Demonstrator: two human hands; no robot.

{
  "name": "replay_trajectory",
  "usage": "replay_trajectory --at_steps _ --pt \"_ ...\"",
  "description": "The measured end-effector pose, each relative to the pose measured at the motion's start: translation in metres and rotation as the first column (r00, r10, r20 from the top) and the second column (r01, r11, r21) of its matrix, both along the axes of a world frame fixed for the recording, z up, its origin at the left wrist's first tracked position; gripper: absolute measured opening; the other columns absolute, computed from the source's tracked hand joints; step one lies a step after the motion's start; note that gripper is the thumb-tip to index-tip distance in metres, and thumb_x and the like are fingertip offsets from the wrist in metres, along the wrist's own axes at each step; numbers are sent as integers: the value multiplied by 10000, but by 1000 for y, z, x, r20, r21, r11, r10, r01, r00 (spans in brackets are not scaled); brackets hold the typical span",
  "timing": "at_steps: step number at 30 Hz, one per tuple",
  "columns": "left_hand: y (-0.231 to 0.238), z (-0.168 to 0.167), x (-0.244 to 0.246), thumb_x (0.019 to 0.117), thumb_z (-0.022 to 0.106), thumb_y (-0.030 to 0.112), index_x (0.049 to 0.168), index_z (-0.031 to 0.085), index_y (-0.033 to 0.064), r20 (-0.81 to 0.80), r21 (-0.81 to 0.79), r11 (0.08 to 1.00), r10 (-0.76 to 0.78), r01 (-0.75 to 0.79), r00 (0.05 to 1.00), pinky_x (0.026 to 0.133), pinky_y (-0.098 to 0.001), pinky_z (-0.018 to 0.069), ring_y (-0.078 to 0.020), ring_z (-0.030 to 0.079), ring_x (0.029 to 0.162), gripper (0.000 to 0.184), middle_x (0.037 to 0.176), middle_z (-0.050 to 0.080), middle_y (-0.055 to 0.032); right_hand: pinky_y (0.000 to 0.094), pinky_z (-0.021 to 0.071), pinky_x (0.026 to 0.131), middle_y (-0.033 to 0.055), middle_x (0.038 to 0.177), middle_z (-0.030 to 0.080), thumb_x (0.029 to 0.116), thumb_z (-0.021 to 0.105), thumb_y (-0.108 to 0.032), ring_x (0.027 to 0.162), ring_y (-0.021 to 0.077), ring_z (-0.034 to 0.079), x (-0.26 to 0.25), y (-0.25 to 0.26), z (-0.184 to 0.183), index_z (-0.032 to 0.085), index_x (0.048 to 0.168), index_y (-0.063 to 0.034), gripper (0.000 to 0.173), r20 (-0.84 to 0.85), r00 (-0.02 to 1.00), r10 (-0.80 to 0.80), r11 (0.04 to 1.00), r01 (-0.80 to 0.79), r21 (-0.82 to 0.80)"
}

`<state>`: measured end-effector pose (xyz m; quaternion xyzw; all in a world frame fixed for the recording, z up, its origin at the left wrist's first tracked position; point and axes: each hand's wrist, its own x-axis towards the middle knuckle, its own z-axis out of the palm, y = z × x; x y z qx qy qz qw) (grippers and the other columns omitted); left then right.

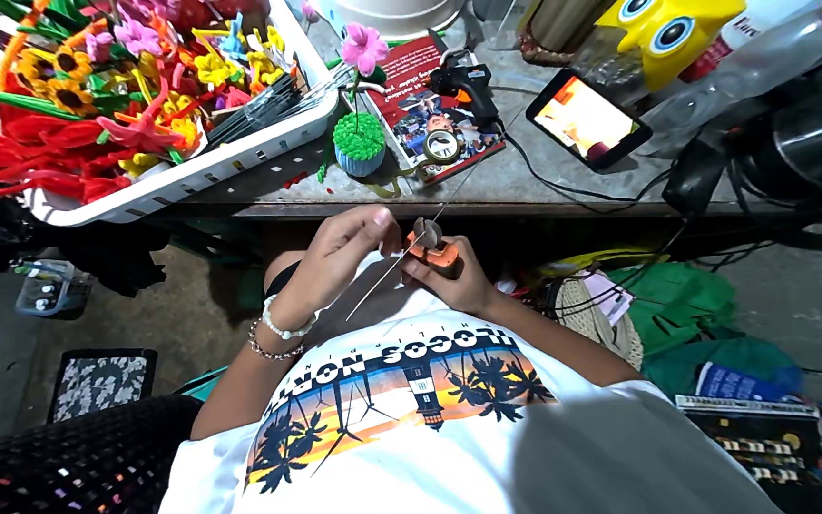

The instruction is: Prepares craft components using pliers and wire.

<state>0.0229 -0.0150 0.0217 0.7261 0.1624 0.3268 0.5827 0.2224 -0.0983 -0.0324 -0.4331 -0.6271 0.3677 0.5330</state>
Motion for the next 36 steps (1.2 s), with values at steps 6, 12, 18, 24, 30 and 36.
replay_trajectory --at_steps 6,12,18,24,30,36 --pt "4 -9 24 1071 105 592 1243 591 88 125 -201 975 -70 95 990 795 -275 580 -136 670 1013 721 1220 664 -74 189 576 685 -35 786 689 931 679 -136 719 -19 651 -10 12 18 684 932 -12 124 -39 999 35 998 -33 55" --pt "9 -34 37 1027 44 658 898 716 117 223 -679 672 -195 296 955 535 -217 543 -57 656 624 872 759 712 -22 224 604 708 -38 778 708 984 636 -154 706 29 691 -28 13 8 632 1035 18 180 -166 970 176 962 -205 -178" --pt "8 -55 47 979 -65 700 815 715 86 270 -655 704 -119 273 956 825 -369 585 -196 714 844 1006 823 731 -92 210 578 632 -79 678 643 962 650 -150 600 27 639 -32 16 0 621 974 -55 100 -250 964 89 928 -172 -331" --pt "5 -60 50 974 -73 696 790 671 114 325 -642 703 -110 305 939 777 -335 570 -163 686 797 962 767 691 -47 210 574 591 -78 665 628 923 673 -118 568 29 625 -35 13 -8 621 943 -60 81 -288 957 18 938 -117 -327" --pt "3 -61 53 999 -96 619 774 647 122 250 -707 671 -55 221 967 726 -310 561 -152 666 746 922 734 668 -40 203 558 569 -85 632 603 924 660 -127 543 28 606 -35 12 -9 612 904 -83 67 -300 953 -26 913 -100 -396" --pt "3 -68 53 1013 -88 567 764 630 135 271 -687 686 -66 241 960 708 -299 544 -143 641 725 874 715 638 -25 216 551 541 -68 628 594 902 665 -100 515 47 591 -35 15 -16 593 934 -75 82 -336 942 -14 926 -115 -361"
